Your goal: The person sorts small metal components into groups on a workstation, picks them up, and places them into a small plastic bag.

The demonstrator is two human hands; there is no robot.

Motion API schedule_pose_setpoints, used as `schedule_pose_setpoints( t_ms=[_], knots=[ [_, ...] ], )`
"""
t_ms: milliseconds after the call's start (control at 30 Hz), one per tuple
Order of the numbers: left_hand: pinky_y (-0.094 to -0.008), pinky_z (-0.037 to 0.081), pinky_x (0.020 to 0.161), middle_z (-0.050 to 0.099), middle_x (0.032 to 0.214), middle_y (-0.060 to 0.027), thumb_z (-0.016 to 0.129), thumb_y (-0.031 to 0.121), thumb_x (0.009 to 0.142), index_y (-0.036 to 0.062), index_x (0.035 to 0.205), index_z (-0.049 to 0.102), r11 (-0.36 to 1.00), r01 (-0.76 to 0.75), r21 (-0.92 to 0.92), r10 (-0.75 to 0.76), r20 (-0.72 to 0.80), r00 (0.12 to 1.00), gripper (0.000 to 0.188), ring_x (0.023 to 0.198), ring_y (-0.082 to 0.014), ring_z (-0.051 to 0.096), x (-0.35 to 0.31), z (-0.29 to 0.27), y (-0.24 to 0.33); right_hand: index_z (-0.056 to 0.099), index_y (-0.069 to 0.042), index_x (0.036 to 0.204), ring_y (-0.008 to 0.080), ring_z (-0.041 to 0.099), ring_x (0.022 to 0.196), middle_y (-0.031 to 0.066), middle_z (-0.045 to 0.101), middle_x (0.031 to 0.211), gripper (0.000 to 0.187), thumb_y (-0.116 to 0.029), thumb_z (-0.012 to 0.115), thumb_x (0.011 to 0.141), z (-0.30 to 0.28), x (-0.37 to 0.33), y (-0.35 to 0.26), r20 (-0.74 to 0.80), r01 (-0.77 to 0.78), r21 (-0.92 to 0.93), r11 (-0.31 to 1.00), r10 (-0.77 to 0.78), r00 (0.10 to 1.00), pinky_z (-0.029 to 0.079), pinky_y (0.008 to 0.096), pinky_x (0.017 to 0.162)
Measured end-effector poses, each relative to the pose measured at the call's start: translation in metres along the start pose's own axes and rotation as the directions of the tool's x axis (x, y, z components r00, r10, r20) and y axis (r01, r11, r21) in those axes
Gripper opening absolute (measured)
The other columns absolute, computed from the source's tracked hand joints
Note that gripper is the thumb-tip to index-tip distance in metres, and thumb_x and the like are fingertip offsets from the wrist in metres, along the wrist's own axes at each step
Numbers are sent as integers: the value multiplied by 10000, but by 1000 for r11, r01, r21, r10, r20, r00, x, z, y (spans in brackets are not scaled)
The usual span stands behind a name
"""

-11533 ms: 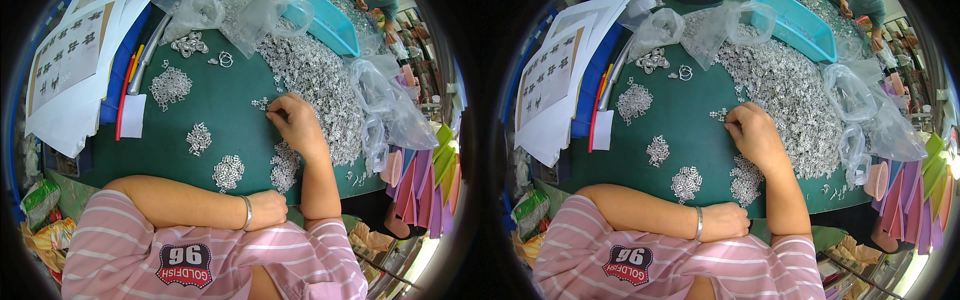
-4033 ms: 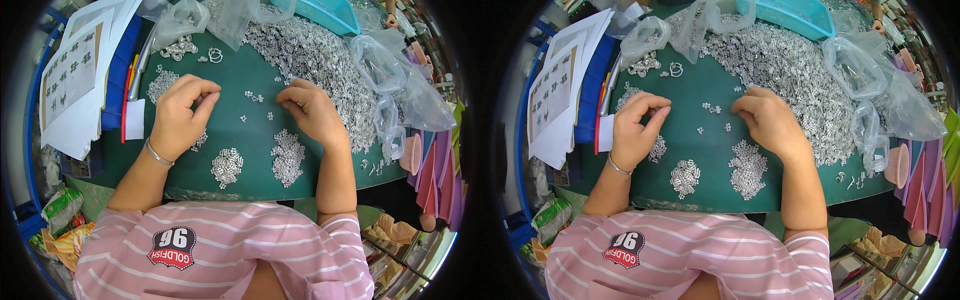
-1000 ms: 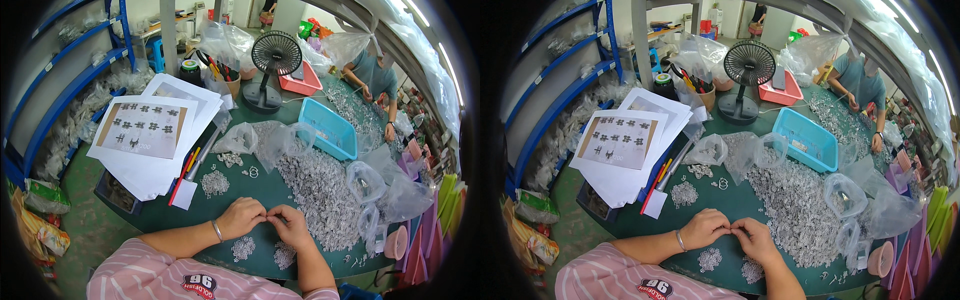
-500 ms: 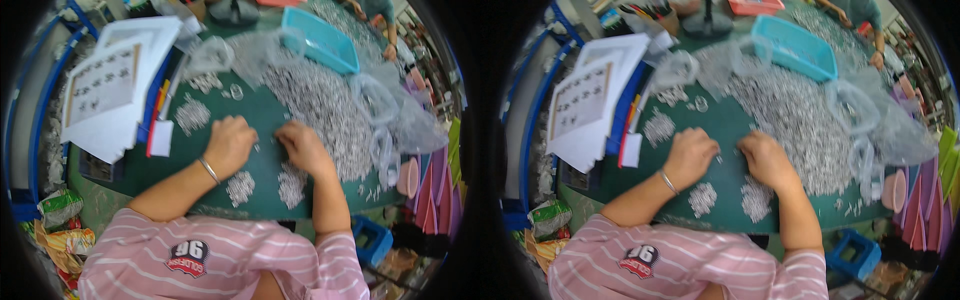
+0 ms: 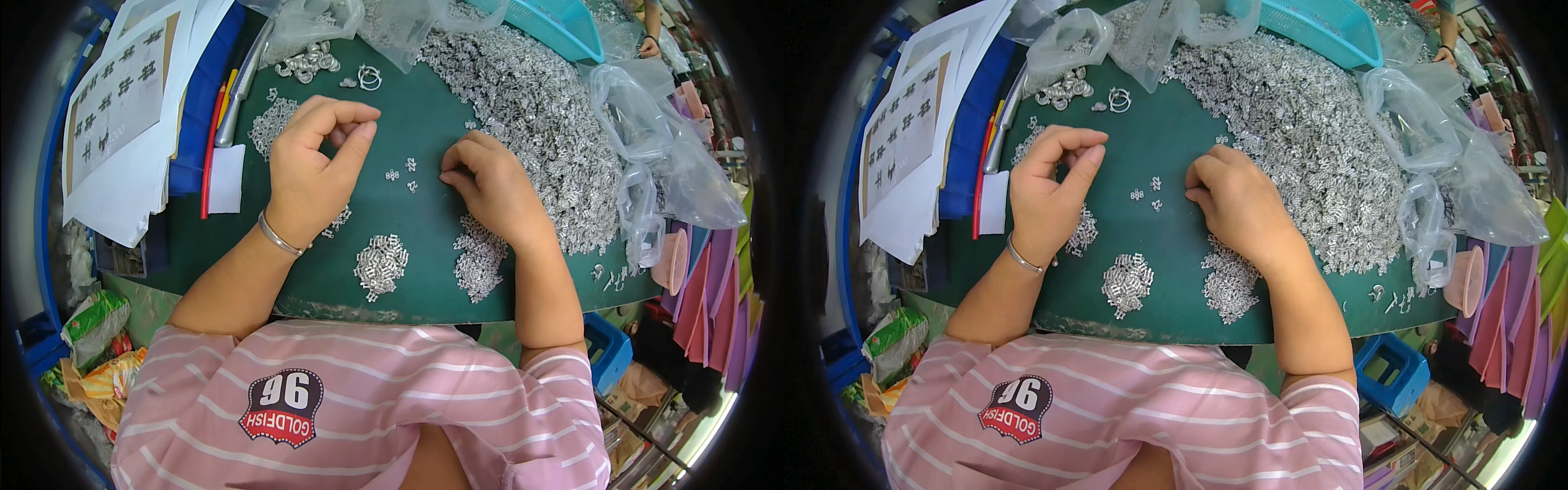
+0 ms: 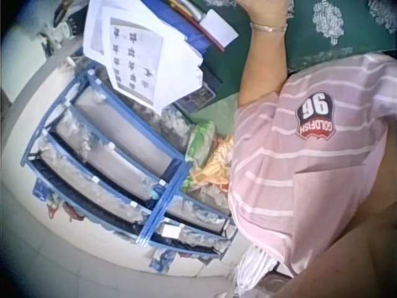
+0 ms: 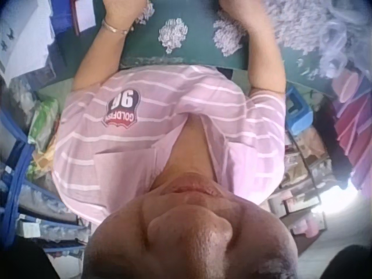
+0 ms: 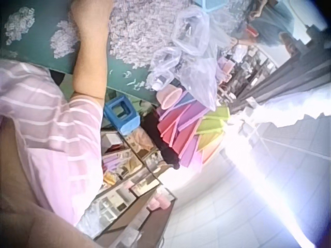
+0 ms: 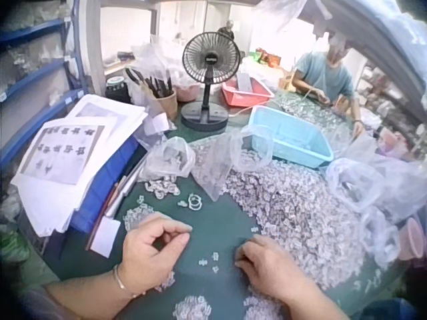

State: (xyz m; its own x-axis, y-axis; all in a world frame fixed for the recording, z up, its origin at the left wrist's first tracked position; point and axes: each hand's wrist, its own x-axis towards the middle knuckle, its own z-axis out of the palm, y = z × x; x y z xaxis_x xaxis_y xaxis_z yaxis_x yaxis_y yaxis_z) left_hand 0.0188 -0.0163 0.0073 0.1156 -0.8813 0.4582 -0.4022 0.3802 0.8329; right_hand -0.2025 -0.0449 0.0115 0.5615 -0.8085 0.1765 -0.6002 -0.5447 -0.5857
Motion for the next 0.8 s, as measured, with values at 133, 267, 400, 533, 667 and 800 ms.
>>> schedule_pose_setpoints(
  t_ms=[133,267,400,533,667,800],
  knots=[
    [-232,443,602,602,789,-53,645,11,786,19,866,665,997,-71,43,74,-76,994,83,646,-114,540,-3,1,8,612,-8,855,339,589,747,145,587,784,116,9,641,744,-2,0,-1,16,-93,132,987,92,996,484,393,679],
    [-354,425,618,608,797,-59,706,-5,671,54,868,653,873,-480,-90,488,222,844,213,646,-237,549,-36,15,32,623,19,872,302,606,711,150,615,796,108,26,626,764,3,0,-1,-24,-175,278,945,189,982,490,351,658],
    [-331,369,605,550,788,-22,646,101,662,43,906,637,773,-555,-309,634,404,659,252,670,-189,516,-71,24,51,643,17,853,263,602,707,134,617,797,96,13,650,757,-5,-1,-10,-36,-73,-18,997,73,997,478,334,640],
    [-317,328,587,441,697,-4,600,147,685,58,828,592,765,-546,-340,636,529,561,168,627,-165,455,-95,25,52,657,12,868,312,610,707,154,610,786,116,37,622,761,-20,-5,-10,-33,-129,-13,992,129,991,482,363,648],
    [-312,318,583,431,685,-5,582,145,711,83,760,552,782,-530,-329,605,607,516,85,650,-166,466,-110,26,48,659,8,874,312,610,710,153,613,785,130,53,616,760,-24,-9,-10,-65,-181,-71,981,177,982,481,360,645],
    [-312,354,574,461,699,-20,569,143,728,87,742,532,801,-490,-344,580,650,491,69,650,-173,504,-113,23,47,660,6,879,326,599,717,153,615,802,124,36,632,762,-11,-4,-17,-75,-152,-103,983,145,987,476,374,648]
  ],
)
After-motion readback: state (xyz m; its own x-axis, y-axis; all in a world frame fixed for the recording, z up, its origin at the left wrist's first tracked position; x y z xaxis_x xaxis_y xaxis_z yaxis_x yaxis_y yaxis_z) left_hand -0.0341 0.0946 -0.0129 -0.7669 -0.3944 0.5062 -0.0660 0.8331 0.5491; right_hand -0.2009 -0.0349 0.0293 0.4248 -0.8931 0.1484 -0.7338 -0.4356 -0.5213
